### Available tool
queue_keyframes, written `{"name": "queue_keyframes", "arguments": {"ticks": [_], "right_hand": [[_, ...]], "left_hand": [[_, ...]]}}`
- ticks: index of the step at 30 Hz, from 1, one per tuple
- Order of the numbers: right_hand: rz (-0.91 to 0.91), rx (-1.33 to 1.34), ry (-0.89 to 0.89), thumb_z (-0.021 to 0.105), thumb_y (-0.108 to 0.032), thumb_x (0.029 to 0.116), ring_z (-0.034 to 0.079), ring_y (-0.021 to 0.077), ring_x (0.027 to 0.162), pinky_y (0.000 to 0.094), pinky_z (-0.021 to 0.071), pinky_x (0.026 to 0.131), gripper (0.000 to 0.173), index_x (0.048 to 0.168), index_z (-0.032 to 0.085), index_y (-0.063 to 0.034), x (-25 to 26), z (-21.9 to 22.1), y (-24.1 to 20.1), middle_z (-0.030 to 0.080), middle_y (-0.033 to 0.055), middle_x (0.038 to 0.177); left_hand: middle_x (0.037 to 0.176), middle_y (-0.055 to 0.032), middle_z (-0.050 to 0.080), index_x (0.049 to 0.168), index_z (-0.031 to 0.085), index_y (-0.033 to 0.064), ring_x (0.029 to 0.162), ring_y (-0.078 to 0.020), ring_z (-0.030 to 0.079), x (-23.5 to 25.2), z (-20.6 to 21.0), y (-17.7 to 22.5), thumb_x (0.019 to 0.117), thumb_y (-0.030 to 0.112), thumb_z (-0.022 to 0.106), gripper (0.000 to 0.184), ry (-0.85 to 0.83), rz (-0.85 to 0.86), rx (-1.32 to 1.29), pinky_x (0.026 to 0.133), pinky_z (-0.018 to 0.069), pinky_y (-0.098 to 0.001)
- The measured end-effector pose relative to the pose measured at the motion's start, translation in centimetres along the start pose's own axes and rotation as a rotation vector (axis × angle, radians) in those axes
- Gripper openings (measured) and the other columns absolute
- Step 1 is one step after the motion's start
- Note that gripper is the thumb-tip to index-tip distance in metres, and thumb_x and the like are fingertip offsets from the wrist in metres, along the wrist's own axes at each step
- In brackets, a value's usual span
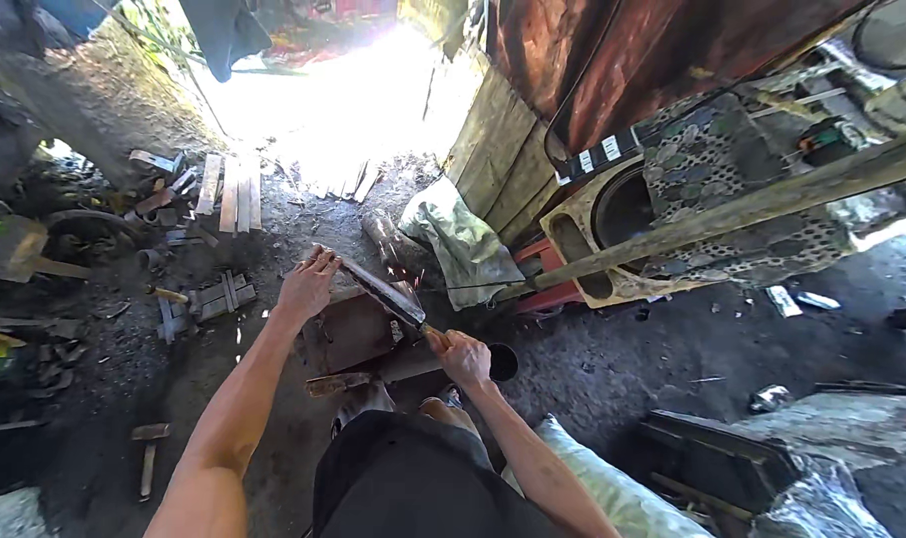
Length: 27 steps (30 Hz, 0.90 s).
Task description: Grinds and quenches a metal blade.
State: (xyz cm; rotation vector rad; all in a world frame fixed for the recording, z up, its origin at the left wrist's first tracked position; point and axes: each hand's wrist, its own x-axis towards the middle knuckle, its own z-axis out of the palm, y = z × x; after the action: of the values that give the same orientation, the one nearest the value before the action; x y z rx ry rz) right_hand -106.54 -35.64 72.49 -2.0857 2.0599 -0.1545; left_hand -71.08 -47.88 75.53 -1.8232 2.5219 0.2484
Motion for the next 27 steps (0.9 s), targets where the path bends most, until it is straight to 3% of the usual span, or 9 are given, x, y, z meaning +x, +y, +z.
{"name": "queue_keyframes", "arguments": {"ticks": [4, 9, 13, 17, 23, 27], "right_hand": [[0.017, -0.029, 0.007, 0.035, -0.072, 0.0992, 0.072, 0.0283, 0.07, 0.0502, 0.0553, 0.057, 0.074, 0.076, 0.068, -0.0098, -1.9, -0.5, 3.0, 0.071, 0.009, 0.076], [0.052, -0.017, -0.009, 0.042, -0.067, 0.0994, 0.071, 0.0318, 0.066, 0.0539, 0.0551, 0.056, 0.071, 0.074, 0.068, -0.0066, -7.5, -3.0, 7.8, 0.069, 0.0122, 0.071], [0.053, -0.028, 0.01, 0.041, -0.066, 0.099, 0.07, 0.0335, 0.062, 0.0546, 0.054, 0.053, 0.072, 0.072, 0.068, -0.0049, -10.5, -3.8, 10.2, 0.067, 0.0131, 0.067], [0.036, -0.016, 0.009, 0.042, -0.064, 0.1006, 0.069, 0.0312, 0.062, 0.0527, 0.0539, 0.053, 0.07, 0.073, 0.068, -0.0056, -8.4, -2.9, 8.1, 0.067, 0.012, 0.068], [0.029, 0.024, -0.092, 0.037, -0.069, 0.1001, 0.074, 0.0304, 0.077, 0.0531, 0.0569, 0.064, 0.072, 0.082, 0.071, -0.008, -1.1, -1.0, 1.1, 0.073, 0.011, 0.082], [0.02, -0.007, -0.074, 0.034, -0.072, 0.0987, 0.073, 0.0286, 0.075, 0.0513, 0.0559, 0.061, 0.074, 0.079, 0.069, -0.0099, 0.5, -0.5, 0.2, 0.072, 0.0095, 0.079]], "left_hand": [[0.162, -0.0022, 0.044, 0.151, 0.053, 0.02, 0.153, -0.0271, 0.034, -0.2, 0.6, 3.6, 0.0899, 0.005, 0.064, 0.064, -0.001, 0.003, -0.036, 0.116, 0.0405, -0.0489], [0.163, -0.002, 0.042, 0.152, 0.052, 0.0221, 0.155, -0.0259, 0.029, -1.4, 1.4, 10.0, 0.0948, 0.009, 0.058, 0.059, -0.058, 0.079, -0.07, 0.121, 0.0334, -0.0503], [0.165, -0.0013, 0.039, 0.155, 0.048, 0.023, 0.157, -0.0246, 0.026, -2.3, 1.8, 12.6, 0.0982, 0.007, 0.05, 0.059, -0.099, 0.16, -0.104, 0.123, 0.0306, -0.0472], [0.165, 0.0018, 0.039, 0.154, 0.05, 0.0247, 0.156, -0.0228, 0.028, -1.9, 1.8, 10.6, 0.0991, 0.009, 0.051, 0.057, -0.062, 0.108, -0.086, 0.121, 0.034, -0.0471], [0.162, -0.0018, 0.044, 0.151, 0.053, 0.0224, 0.153, -0.0273, 0.034, -0.7, 1.0, 2.2, 0.0935, 0.006, 0.062, 0.061, 0.045, -0.001, -0.033, 0.117, 0.0381, -0.0521], [0.162, -0.0019, 0.043, 0.152, 0.052, 0.0223, 0.153, -0.0266, 0.034, -0.3, 0.7, 0.5, 0.0903, 0.008, 0.065, 0.064, 0.036, -0.026, 0.014, 0.118, 0.0371, -0.049]]}}
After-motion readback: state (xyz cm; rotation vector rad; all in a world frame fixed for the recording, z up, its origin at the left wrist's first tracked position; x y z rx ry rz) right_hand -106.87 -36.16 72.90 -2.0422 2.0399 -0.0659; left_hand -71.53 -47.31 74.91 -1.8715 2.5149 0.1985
